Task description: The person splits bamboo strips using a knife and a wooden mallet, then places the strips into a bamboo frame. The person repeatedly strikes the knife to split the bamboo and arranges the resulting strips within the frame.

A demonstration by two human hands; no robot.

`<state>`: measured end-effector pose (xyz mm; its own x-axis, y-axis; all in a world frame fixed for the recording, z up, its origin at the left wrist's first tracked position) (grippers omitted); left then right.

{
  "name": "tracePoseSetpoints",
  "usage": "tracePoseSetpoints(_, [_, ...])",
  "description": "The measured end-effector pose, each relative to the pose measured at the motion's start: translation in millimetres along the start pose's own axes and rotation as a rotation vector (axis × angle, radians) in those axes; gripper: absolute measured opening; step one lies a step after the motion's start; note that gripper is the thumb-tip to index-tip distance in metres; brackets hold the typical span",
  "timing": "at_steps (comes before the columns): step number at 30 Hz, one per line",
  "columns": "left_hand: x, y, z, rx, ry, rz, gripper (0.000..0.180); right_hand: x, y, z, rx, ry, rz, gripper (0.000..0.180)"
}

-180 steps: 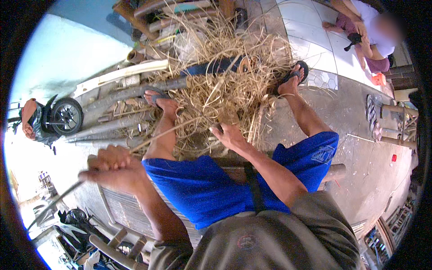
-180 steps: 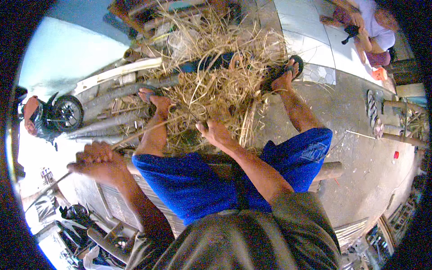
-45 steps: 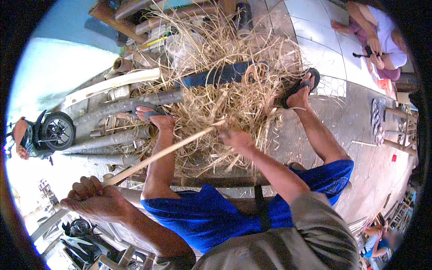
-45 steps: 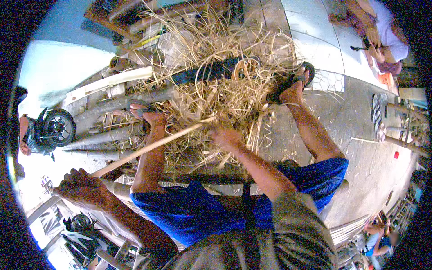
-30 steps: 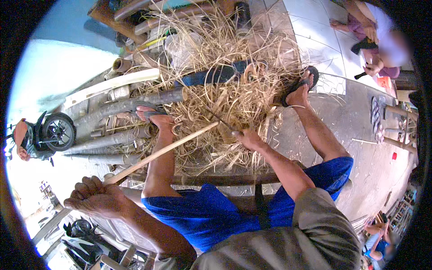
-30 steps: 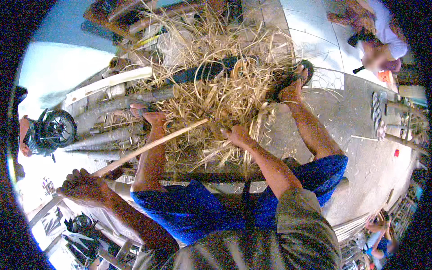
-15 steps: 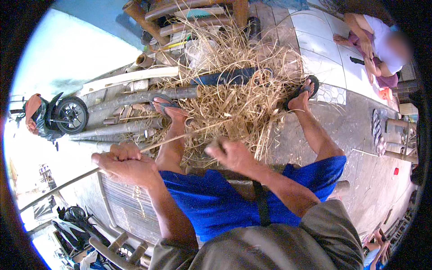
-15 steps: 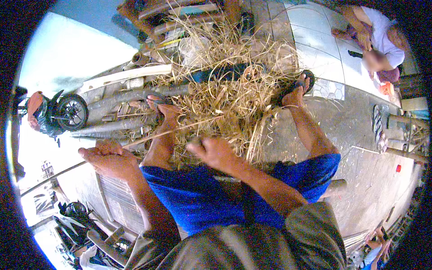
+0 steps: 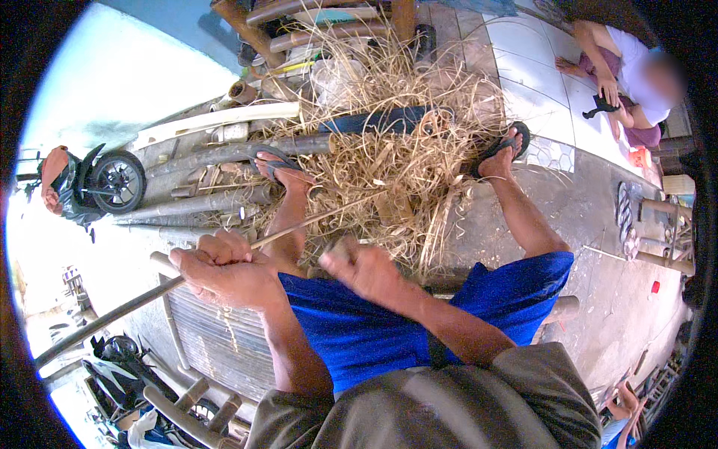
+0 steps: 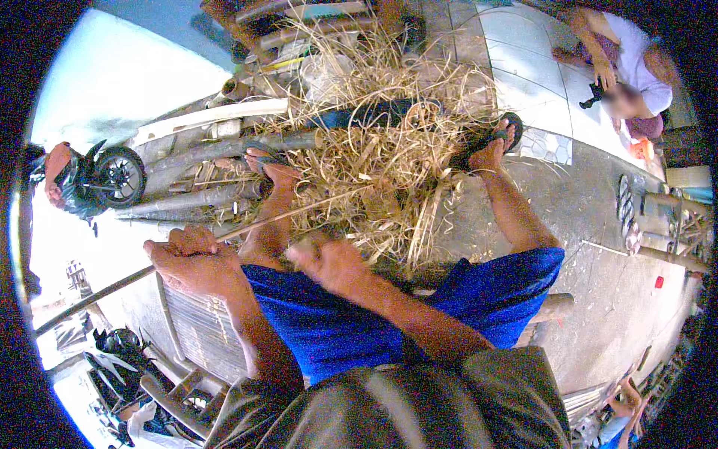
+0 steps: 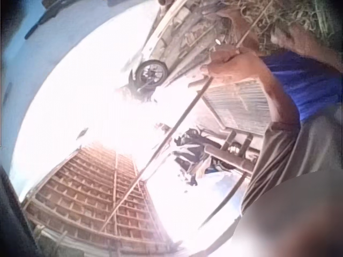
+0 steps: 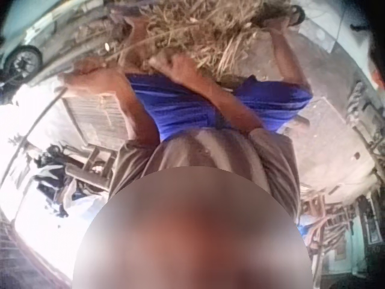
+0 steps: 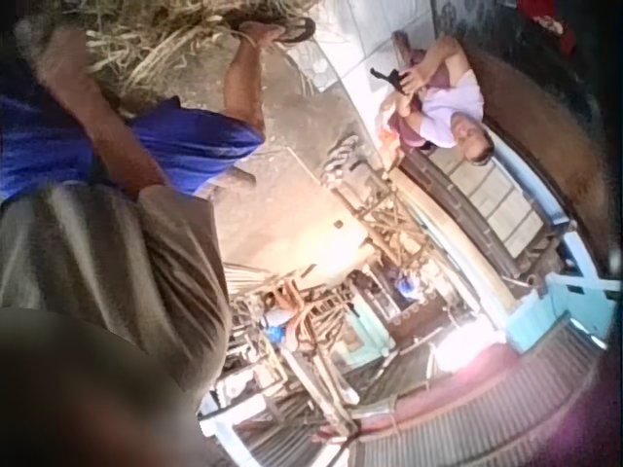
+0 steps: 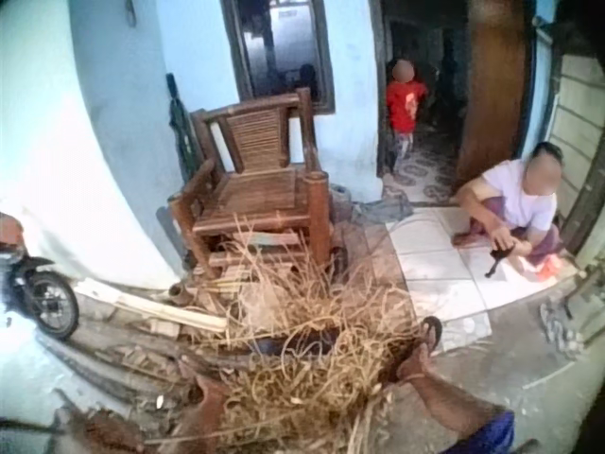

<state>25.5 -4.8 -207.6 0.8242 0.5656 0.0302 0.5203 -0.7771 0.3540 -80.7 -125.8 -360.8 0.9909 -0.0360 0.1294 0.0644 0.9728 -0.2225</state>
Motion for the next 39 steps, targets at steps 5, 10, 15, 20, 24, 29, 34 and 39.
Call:
tracePoseSetpoints(5, [11, -2, -1, -0.046, -0.025, 0.02, 0.045, 15, 2, 10, -0.14, -0.112, 0.085, 0.053])
tracePoseSetpoints(10, [15, -8, -2, 0.01, 0.008, 0.019, 0.041, 9, 1, -16, -0.189, 0.095, 0.043, 0.048])
tracePoseSetpoints(15, [25, -14, 2, 0.044, -0.036, -0.039, 0.041, 14, 14, -37, -0.277, -0.082, 0.271, 0.043])
tracePoseSetpoints(20, [35, -24, 5, 0.05, -0.001, -0.089, 0.041, 17, 5, -49, -0.347, -0.046, 0.087, 0.045])
tracePoseSetpoints(24, [46, -26, 11, 0.057, 0.023, -0.03, 0.045, 16, 2, -58, -0.273, -0.017, 0.159, 0.048])
tracePoseSetpoints(29, [58, -28, 10, 0.256, 0.173, -0.068, 0.044, 17, 0, -134, -0.341, 0.216, 0.05, 0.064])
tracePoseSetpoints(34, [73, -31, 17, 0.049, 0.065, 0.028, 0.046, 9, 23, -161, -0.267, -0.145, 0.16, 0.061])
tracePoseSetpoints(39, [84, -38, 19, 0.002, 0.005, -0.236, 0.047, 18, 12, -181, -0.417, 0.292, 0.183, 0.062])
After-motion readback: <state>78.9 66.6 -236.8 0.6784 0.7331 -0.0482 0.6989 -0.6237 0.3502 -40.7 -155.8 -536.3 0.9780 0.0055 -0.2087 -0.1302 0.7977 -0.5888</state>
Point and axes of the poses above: each hand's wrist, its own x-axis towards the middle knuckle, its own y-axis out of the palm, z = x × y, the point moved 4 cm from there along x, towards the middle knuckle, and after that the axes turned 15 degrees about -y, right-handed, at the moved point
